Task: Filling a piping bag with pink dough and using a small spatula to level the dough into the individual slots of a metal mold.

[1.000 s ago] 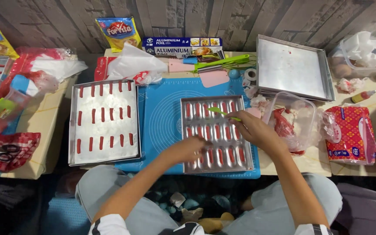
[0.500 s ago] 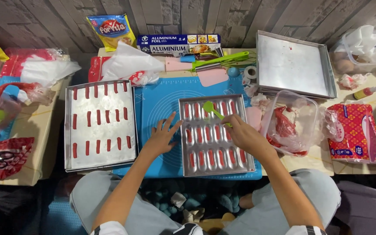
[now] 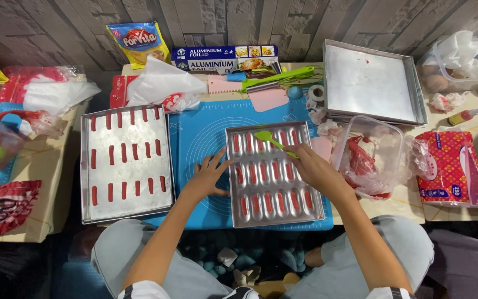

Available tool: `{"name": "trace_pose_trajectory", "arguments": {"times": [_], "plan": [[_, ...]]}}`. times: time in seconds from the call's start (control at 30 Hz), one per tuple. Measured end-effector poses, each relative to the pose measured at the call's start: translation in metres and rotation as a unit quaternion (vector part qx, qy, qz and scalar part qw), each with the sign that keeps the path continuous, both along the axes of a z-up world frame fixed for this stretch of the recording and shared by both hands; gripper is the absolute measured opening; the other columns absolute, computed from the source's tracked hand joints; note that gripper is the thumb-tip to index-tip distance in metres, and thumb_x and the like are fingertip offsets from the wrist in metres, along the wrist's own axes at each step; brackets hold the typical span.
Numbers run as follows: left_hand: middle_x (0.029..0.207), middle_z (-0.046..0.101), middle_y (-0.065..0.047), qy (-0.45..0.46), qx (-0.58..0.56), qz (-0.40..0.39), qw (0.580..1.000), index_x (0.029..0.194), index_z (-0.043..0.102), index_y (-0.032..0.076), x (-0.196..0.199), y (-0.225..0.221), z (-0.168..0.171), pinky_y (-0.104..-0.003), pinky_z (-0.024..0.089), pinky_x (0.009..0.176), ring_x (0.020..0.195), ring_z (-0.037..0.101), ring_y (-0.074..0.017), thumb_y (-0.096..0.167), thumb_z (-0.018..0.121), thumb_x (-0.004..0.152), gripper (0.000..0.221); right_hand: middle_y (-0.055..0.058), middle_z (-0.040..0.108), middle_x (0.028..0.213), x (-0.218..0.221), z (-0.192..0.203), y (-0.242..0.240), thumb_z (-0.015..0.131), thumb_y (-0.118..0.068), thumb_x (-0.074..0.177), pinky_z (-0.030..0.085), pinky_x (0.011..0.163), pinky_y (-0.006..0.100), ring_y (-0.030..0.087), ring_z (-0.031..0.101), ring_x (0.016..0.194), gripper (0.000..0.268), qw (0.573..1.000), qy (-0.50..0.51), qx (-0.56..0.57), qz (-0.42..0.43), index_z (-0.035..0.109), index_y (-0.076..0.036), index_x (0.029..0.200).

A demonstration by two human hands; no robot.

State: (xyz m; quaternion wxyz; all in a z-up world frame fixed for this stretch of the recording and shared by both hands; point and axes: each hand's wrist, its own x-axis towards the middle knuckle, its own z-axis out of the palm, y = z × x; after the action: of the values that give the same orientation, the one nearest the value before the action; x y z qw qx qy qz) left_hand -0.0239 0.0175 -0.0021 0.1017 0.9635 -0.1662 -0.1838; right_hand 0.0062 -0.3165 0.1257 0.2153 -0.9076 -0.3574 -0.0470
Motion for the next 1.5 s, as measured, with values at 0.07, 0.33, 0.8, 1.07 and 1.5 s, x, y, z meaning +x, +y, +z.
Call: {"name": "trace_pose_trajectory", "arguments": {"times": [0.07, 0.33, 0.8, 1.07, 1.5], "plan": [[0.168, 0.003, -0.008, 0.001, 0.011, 0.000, 1.000, 0.155, 0.028, 0.029, 0.001, 0.000, 0.000, -0.056, 0.046, 0.093, 0.143, 0.026, -0.0392, 0.062, 0.080, 0.072, 0.104, 0.008, 0.066, 0.105, 0.002, -0.002, -0.002, 0.046, -0.018, 0.109, 0.054, 0.091, 0.033, 0.023, 0.072, 0.100, 0.024, 0.998, 0.054, 0.022, -0.008, 0.059, -0.009, 0.127], [0.168, 0.011, -0.003, -0.006, -0.011, 0.026, 1.000, 0.152, 0.031, 0.032, 0.008, 0.011, -0.001, -0.062, 0.041, 0.095, 0.149, 0.018, -0.0402, 0.067, 0.078, 0.071, 0.101, 0.014, 0.071, 0.102, -0.008, 0.040, -0.006, 0.053, -0.023, 0.105, 0.057, 0.083, 0.045, 0.034, 0.073, 0.093, 0.020, 0.987, 0.144, 0.053, -0.048, 0.064, -0.012, 0.118], [0.169, 0.017, 0.002, 0.008, -0.019, 0.048, 0.999, 0.152, 0.033, 0.035, 0.014, 0.014, -0.014, -0.060, 0.040, 0.095, 0.149, 0.020, -0.0371, 0.066, 0.074, 0.077, 0.090, 0.007, 0.065, 0.091, -0.015, 0.029, 0.014, 0.049, -0.026, 0.107, 0.060, 0.073, 0.033, 0.023, 0.073, 0.082, 0.019, 0.997, 0.010, -0.082, -0.010, 0.061, -0.016, 0.118], [0.167, 0.021, 0.003, 0.022, -0.029, 0.054, 0.998, 0.150, 0.033, 0.039, 0.010, 0.010, 0.003, -0.058, 0.038, 0.095, 0.148, 0.022, -0.0357, 0.067, 0.073, 0.079, 0.087, 0.006, 0.065, 0.090, -0.015, 0.029, 0.016, 0.050, -0.027, 0.106, 0.060, 0.074, 0.036, 0.027, 0.074, 0.082, 0.022, 0.997, 0.073, -0.017, -0.007, 0.062, -0.015, 0.121], [0.168, 0.021, 0.001, 0.051, -0.026, 0.058, 0.997, 0.151, 0.034, 0.037, 0.013, 0.011, -0.001, -0.057, 0.034, 0.097, 0.150, 0.019, -0.0341, 0.061, 0.073, 0.081, 0.084, 0.009, 0.073, 0.095, 0.003, 0.025, -0.001, 0.057, -0.022, 0.101, 0.058, 0.080, 0.045, 0.030, 0.073, 0.086, 0.025, 0.976, 0.183, 0.096, -0.070, 0.067, -0.019, 0.124]]}}
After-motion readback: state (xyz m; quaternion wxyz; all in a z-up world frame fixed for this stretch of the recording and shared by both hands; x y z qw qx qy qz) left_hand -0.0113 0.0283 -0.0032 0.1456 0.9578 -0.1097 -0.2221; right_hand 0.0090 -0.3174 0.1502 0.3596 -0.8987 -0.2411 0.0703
